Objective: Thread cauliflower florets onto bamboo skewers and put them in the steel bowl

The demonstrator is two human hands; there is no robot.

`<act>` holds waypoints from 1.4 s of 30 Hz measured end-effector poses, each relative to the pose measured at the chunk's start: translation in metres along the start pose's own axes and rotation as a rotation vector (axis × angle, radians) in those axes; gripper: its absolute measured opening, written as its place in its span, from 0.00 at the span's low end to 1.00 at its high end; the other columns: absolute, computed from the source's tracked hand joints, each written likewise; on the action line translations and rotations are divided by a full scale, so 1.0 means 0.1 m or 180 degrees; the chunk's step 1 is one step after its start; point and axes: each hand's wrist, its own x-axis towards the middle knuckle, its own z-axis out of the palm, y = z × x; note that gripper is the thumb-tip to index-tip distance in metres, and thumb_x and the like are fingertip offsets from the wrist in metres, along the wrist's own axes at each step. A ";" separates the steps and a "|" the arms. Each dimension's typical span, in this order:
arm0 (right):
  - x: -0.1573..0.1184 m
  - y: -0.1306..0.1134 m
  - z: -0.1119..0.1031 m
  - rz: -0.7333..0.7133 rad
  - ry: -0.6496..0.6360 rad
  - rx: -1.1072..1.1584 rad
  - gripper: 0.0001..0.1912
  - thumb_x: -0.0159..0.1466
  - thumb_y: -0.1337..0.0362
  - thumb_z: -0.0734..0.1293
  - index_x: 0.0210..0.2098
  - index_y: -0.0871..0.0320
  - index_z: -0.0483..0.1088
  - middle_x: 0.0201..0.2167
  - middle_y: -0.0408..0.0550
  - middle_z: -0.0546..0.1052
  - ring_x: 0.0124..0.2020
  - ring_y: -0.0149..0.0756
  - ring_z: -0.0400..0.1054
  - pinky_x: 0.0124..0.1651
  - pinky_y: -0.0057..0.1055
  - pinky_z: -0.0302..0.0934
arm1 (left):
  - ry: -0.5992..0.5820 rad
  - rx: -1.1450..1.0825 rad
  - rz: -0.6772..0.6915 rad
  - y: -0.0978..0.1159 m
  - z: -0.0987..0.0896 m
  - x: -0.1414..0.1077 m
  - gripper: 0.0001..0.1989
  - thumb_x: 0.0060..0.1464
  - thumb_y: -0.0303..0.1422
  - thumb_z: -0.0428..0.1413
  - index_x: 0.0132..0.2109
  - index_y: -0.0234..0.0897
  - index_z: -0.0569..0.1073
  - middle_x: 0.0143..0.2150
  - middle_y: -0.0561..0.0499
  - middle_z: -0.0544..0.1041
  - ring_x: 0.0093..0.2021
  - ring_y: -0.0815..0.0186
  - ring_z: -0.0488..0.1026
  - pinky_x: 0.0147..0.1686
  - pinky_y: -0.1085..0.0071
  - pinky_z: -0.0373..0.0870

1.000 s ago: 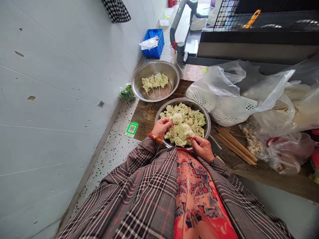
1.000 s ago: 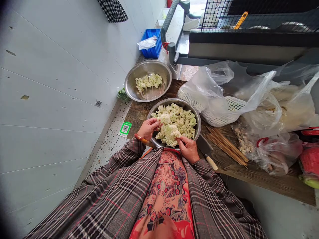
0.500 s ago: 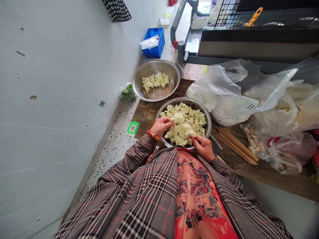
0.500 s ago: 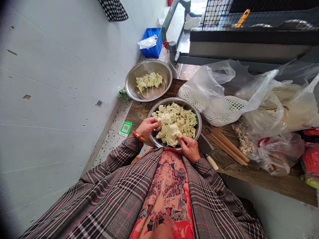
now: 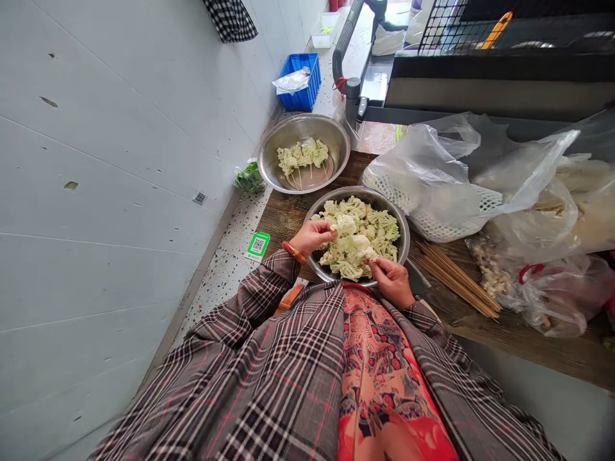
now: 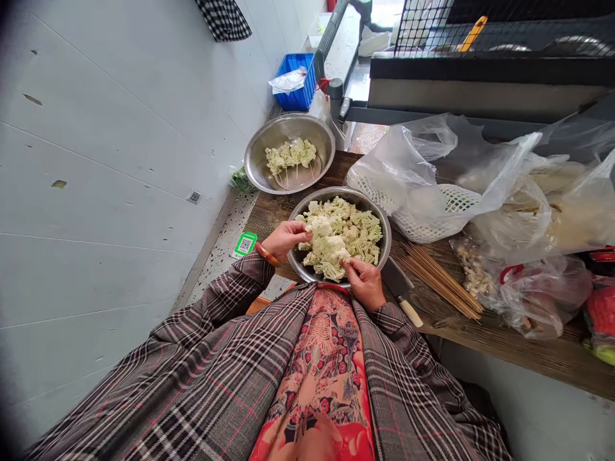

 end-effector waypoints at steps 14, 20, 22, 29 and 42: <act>0.02 -0.10 -0.02 0.0011 -0.0044 0.0087 0.21 0.64 0.52 0.59 0.19 0.57 0.62 0.16 0.40 0.62 0.20 0.27 0.55 0.25 0.26 0.50 | 0.0305 -0.0321 0.0015 0.07 0.24 -0.10 0.18 0.46 0.46 0.59 0.32 0.33 0.77 0.34 0.48 0.77 0.29 0.73 0.65 0.29 0.77 0.61; 0.04 -0.13 -0.10 -0.0144 -0.0151 -0.0038 0.20 0.65 0.52 0.59 0.25 0.59 0.70 0.18 0.41 0.65 0.22 0.29 0.57 0.26 0.26 0.51 | 0.0297 -0.0408 -0.0111 0.11 0.23 -0.07 0.20 0.43 0.47 0.62 0.32 0.32 0.77 0.33 0.47 0.77 0.28 0.73 0.65 0.26 0.77 0.61; 0.04 -0.15 -0.13 -0.0165 -0.0137 -0.0068 0.20 0.65 0.53 0.59 0.25 0.59 0.71 0.18 0.41 0.65 0.22 0.29 0.57 0.26 0.26 0.51 | 0.0180 -0.0398 -0.0139 0.14 0.20 -0.06 0.21 0.42 0.47 0.62 0.32 0.31 0.77 0.33 0.46 0.77 0.28 0.72 0.67 0.27 0.76 0.63; 0.08 -0.19 -0.21 -0.0129 -0.0109 -0.0077 0.19 0.64 0.54 0.59 0.35 0.60 0.76 0.21 0.46 0.72 0.25 0.32 0.63 0.27 0.27 0.54 | -0.0343 -0.0180 -0.0254 0.23 0.05 -0.01 0.19 0.42 0.46 0.63 0.29 0.30 0.78 0.34 0.44 0.78 0.24 0.75 0.65 0.25 0.77 0.64; 0.01 -0.21 -0.06 -0.0343 0.0339 -0.0492 0.17 0.66 0.56 0.59 0.29 0.57 0.74 0.22 0.47 0.72 0.25 0.33 0.64 0.31 0.28 0.55 | -0.0309 -0.0122 -0.0530 0.40 0.11 -0.01 0.17 0.42 0.43 0.63 0.31 0.31 0.79 0.36 0.43 0.78 0.30 0.70 0.70 0.28 0.75 0.67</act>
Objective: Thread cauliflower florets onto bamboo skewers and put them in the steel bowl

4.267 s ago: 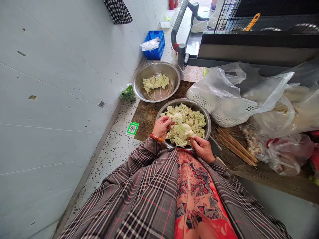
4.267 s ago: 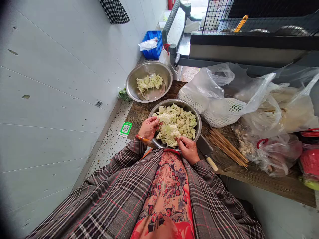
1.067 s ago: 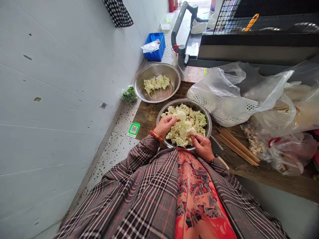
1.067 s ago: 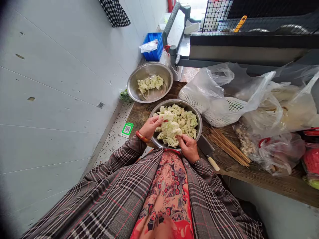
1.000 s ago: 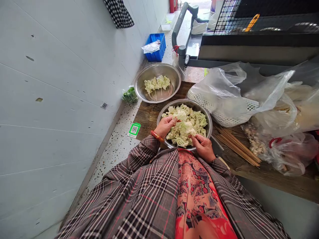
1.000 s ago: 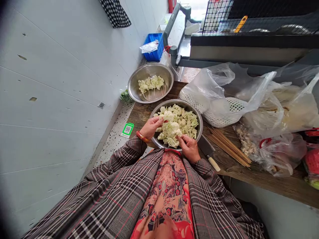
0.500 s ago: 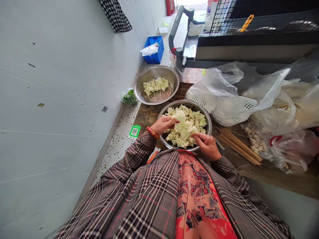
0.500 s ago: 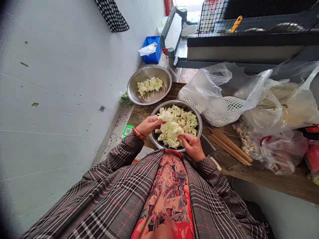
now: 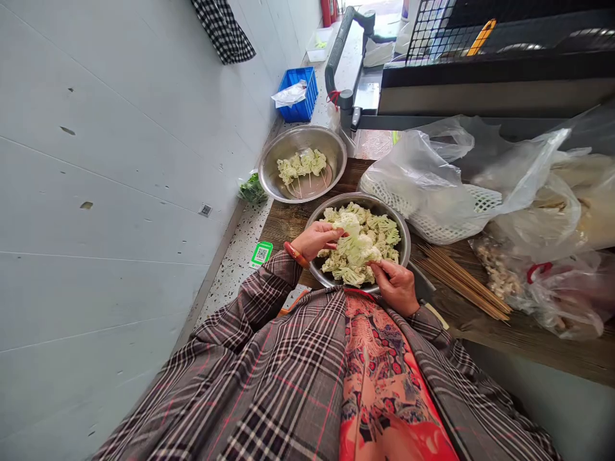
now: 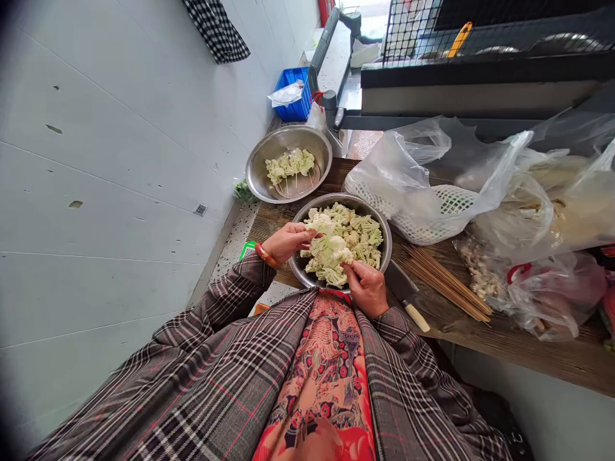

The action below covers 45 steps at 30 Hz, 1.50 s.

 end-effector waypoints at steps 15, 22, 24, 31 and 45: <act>0.07 0.05 0.09 0.0420 -0.0073 0.0690 0.21 0.64 0.53 0.60 0.19 0.58 0.63 0.17 0.40 0.60 0.21 0.27 0.52 0.26 0.27 0.48 | -0.0035 -0.0134 -0.0163 -0.09 0.02 0.08 0.16 0.41 0.41 0.64 0.31 0.31 0.76 0.28 0.50 0.74 0.31 0.70 0.70 0.33 0.72 0.68; 0.13 0.10 0.20 0.1146 -0.0123 0.2053 0.20 0.61 0.50 0.62 0.38 0.61 0.72 0.18 0.38 0.61 0.18 0.25 0.50 0.21 0.25 0.44 | -0.0038 -0.1100 0.0004 -0.17 0.13 0.12 0.24 0.44 0.48 0.61 0.43 0.35 0.75 0.38 0.46 0.76 0.36 0.66 0.72 0.35 0.71 0.68; 0.15 0.09 0.23 0.1131 -0.0078 0.2115 0.20 0.61 0.50 0.63 0.38 0.61 0.72 0.18 0.38 0.62 0.18 0.25 0.50 0.21 0.25 0.44 | -0.0017 -0.1324 0.0053 -0.21 0.17 0.12 0.26 0.44 0.49 0.61 0.45 0.36 0.74 0.39 0.45 0.77 0.37 0.65 0.73 0.36 0.70 0.68; 0.18 -0.04 0.26 0.0774 -0.0252 0.1639 0.19 0.62 0.51 0.62 0.34 0.61 0.73 0.19 0.40 0.64 0.19 0.25 0.53 0.21 0.24 0.48 | 0.0272 -0.1585 0.0602 -0.21 0.33 0.08 0.25 0.38 0.37 0.67 0.45 0.33 0.74 0.40 0.46 0.78 0.40 0.61 0.74 0.40 0.67 0.69; 0.08 -0.01 0.30 0.0870 -0.0359 0.1495 0.22 0.61 0.51 0.63 0.40 0.63 0.75 0.18 0.41 0.66 0.20 0.27 0.57 0.23 0.25 0.51 | 0.0788 -0.1637 0.0455 -0.30 0.26 0.05 0.19 0.39 0.36 0.65 0.40 0.33 0.74 0.36 0.47 0.78 0.35 0.63 0.74 0.34 0.68 0.71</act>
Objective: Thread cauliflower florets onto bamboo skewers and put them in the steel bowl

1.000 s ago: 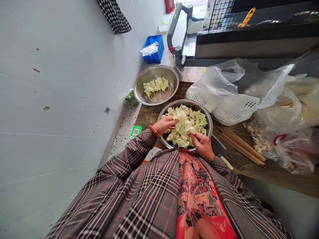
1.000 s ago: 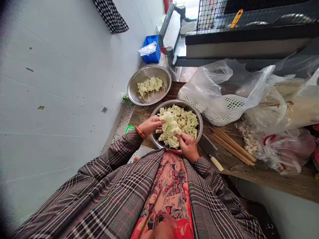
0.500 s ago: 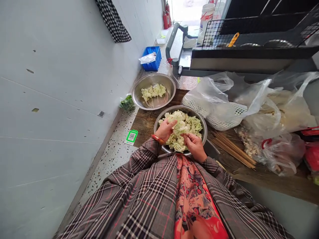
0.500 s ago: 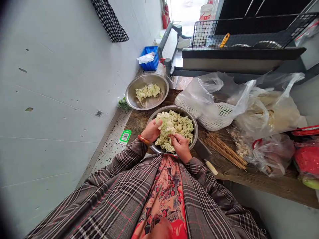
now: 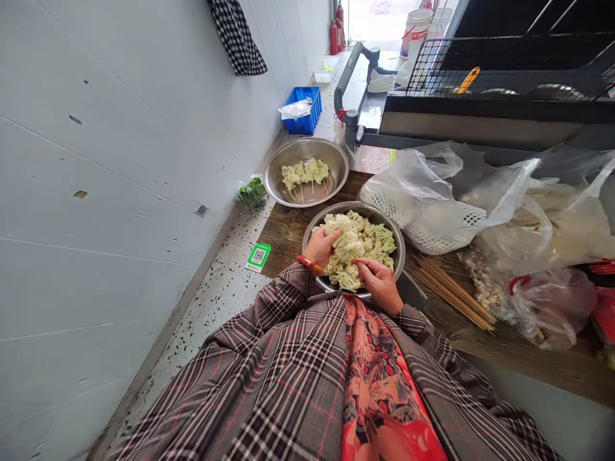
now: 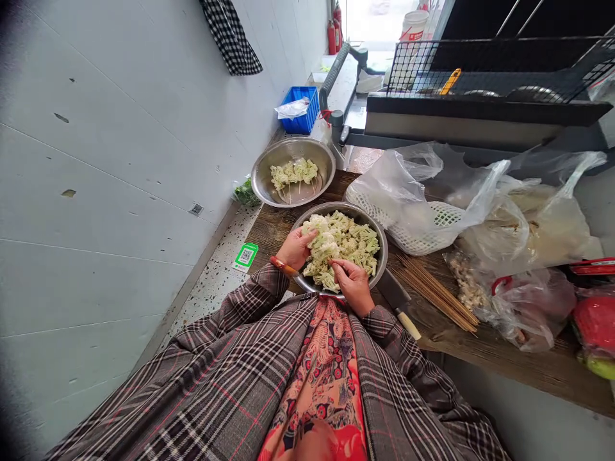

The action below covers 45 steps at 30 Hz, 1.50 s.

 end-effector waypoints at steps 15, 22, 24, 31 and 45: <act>0.13 -0.13 0.13 0.0085 0.0270 0.0854 0.21 0.59 0.49 0.65 0.39 0.61 0.73 0.17 0.37 0.61 0.17 0.24 0.49 0.19 0.24 0.42 | -0.0279 -0.0195 -0.0103 -0.13 0.14 -0.16 0.21 0.39 0.34 0.66 0.42 0.34 0.71 0.39 0.49 0.75 0.35 0.68 0.73 0.34 0.71 0.69; 0.16 -0.12 0.19 -0.0147 0.0446 0.0434 0.21 0.60 0.50 0.64 0.39 0.62 0.74 0.18 0.38 0.63 0.19 0.25 0.53 0.22 0.25 0.48 | 0.0381 -0.0469 0.0029 -0.12 0.27 -0.11 0.14 0.44 0.32 0.61 0.39 0.36 0.69 0.36 0.51 0.74 0.34 0.68 0.73 0.33 0.70 0.71; 0.17 -0.12 0.19 -0.0137 0.0466 0.0397 0.22 0.60 0.50 0.63 0.40 0.62 0.74 0.18 0.39 0.63 0.19 0.25 0.53 0.22 0.25 0.49 | 0.0427 -0.0528 -0.0023 -0.11 0.30 -0.10 0.12 0.45 0.31 0.60 0.37 0.36 0.69 0.34 0.52 0.74 0.33 0.69 0.73 0.33 0.70 0.71; 0.15 -0.18 0.17 -0.0115 0.0451 0.0479 0.22 0.60 0.50 0.63 0.41 0.63 0.74 0.18 0.39 0.63 0.19 0.25 0.54 0.23 0.25 0.50 | 0.0319 -0.0507 -0.0070 -0.13 0.30 -0.07 0.12 0.41 0.29 0.62 0.36 0.35 0.70 0.34 0.52 0.74 0.32 0.71 0.71 0.33 0.72 0.70; 0.10 -0.14 0.19 -0.0155 0.0512 0.0439 0.22 0.60 0.53 0.62 0.43 0.63 0.74 0.18 0.39 0.60 0.19 0.26 0.50 0.22 0.26 0.47 | 0.0244 -0.0660 0.0055 -0.21 0.35 -0.13 0.13 0.40 0.26 0.61 0.38 0.34 0.72 0.35 0.50 0.76 0.40 0.66 0.73 0.39 0.70 0.67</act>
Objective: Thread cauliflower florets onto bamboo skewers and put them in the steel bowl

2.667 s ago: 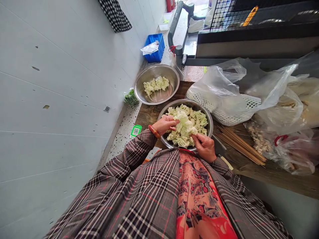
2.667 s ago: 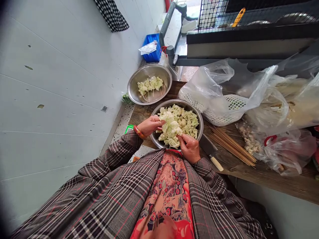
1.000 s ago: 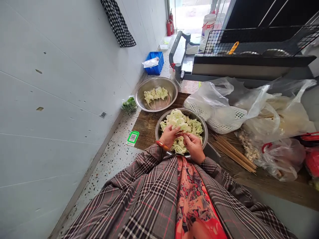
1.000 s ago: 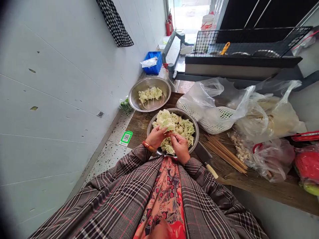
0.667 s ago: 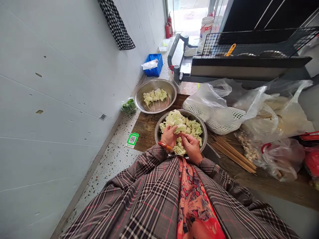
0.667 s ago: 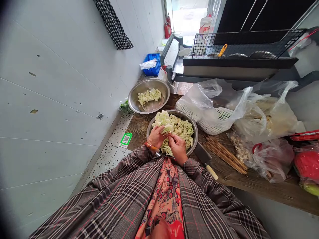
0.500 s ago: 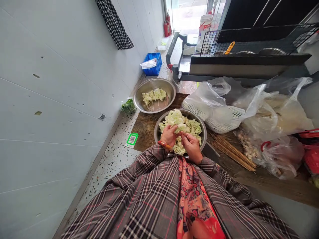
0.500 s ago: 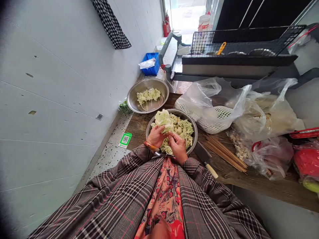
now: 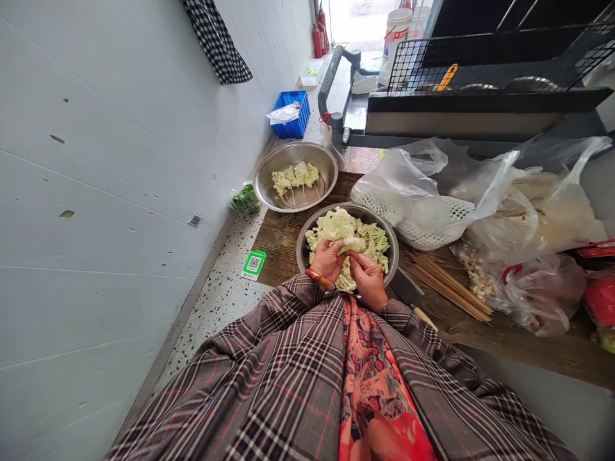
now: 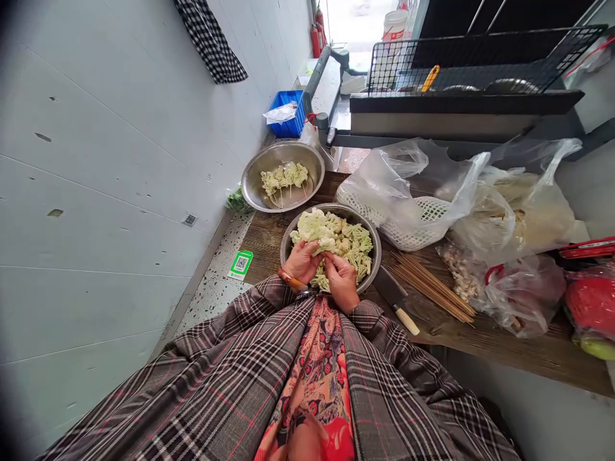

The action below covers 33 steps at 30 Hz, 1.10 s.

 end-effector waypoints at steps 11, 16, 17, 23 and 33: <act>0.01 -0.01 0.00 -0.0019 -0.0002 -0.0135 0.21 0.61 0.52 0.61 0.40 0.63 0.75 0.18 0.39 0.61 0.20 0.27 0.52 0.23 0.26 0.49 | 0.0157 0.0048 -0.0084 -0.01 -0.08 -0.01 0.12 0.39 0.29 0.63 0.34 0.34 0.71 0.34 0.53 0.75 0.34 0.71 0.71 0.35 0.73 0.67; 0.00 -0.06 -0.01 -0.0141 -0.0059 -0.0305 0.21 0.62 0.52 0.61 0.41 0.62 0.76 0.18 0.40 0.63 0.21 0.27 0.55 0.25 0.26 0.52 | 0.0170 0.0224 0.0308 0.08 -0.05 0.06 0.16 0.40 0.32 0.63 0.39 0.36 0.71 0.38 0.50 0.77 0.41 0.65 0.73 0.40 0.69 0.68; 0.00 -0.07 0.00 -0.0150 -0.0061 -0.0327 0.21 0.62 0.51 0.61 0.40 0.62 0.76 0.18 0.40 0.63 0.21 0.27 0.55 0.26 0.26 0.53 | 0.0180 0.0239 0.0399 0.09 -0.04 0.08 0.17 0.41 0.32 0.63 0.40 0.36 0.71 0.38 0.49 0.77 0.43 0.64 0.73 0.41 0.68 0.68; -0.01 -0.04 0.00 -0.0137 -0.0085 -0.0361 0.22 0.62 0.51 0.61 0.40 0.62 0.76 0.18 0.40 0.63 0.21 0.27 0.56 0.25 0.26 0.53 | 0.0086 0.0122 0.0281 0.05 -0.04 0.15 0.17 0.40 0.31 0.63 0.40 0.36 0.72 0.38 0.49 0.77 0.46 0.61 0.73 0.43 0.66 0.69; -0.02 0.01 -0.02 -0.0165 0.0090 -0.0336 0.19 0.62 0.53 0.60 0.36 0.61 0.76 0.18 0.39 0.62 0.20 0.27 0.54 0.25 0.26 0.51 | 0.0022 0.0137 0.0256 -0.04 -0.04 0.09 0.13 0.39 0.30 0.64 0.35 0.35 0.72 0.37 0.49 0.77 0.45 0.63 0.73 0.46 0.66 0.67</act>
